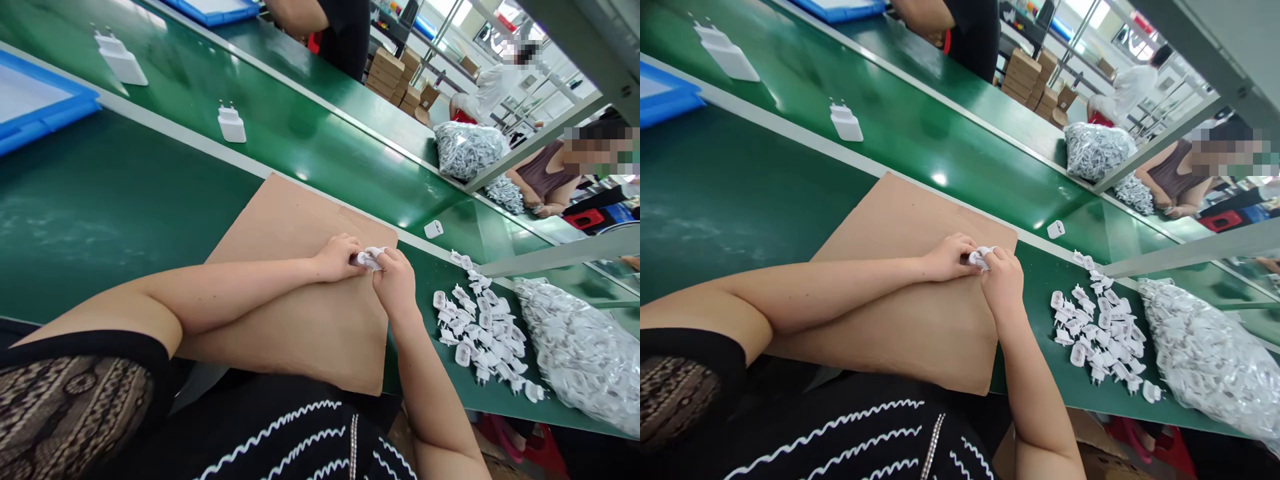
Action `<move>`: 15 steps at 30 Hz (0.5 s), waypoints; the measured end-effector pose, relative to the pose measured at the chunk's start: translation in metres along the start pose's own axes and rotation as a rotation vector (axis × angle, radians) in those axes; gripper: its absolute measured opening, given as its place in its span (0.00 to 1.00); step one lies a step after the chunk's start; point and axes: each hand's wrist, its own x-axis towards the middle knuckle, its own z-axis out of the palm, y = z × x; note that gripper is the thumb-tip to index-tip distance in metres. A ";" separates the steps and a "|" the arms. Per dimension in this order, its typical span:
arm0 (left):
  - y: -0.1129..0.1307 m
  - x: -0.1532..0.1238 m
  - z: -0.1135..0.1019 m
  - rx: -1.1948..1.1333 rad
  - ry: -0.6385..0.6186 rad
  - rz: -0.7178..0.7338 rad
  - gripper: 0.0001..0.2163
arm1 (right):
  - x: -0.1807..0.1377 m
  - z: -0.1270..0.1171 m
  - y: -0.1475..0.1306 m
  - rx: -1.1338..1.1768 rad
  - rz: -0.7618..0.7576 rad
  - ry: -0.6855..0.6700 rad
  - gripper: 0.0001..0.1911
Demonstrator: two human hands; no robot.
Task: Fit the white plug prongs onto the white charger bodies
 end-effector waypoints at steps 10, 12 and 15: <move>-0.001 0.005 -0.007 -0.011 -0.092 0.038 0.12 | 0.003 -0.006 0.004 -0.035 0.027 -0.026 0.14; 0.001 0.001 -0.004 -0.001 -0.041 0.049 0.13 | 0.000 -0.004 0.006 0.049 0.085 0.001 0.16; 0.004 -0.003 0.000 -0.028 -0.034 0.034 0.13 | -0.011 -0.003 0.020 0.231 0.220 0.079 0.22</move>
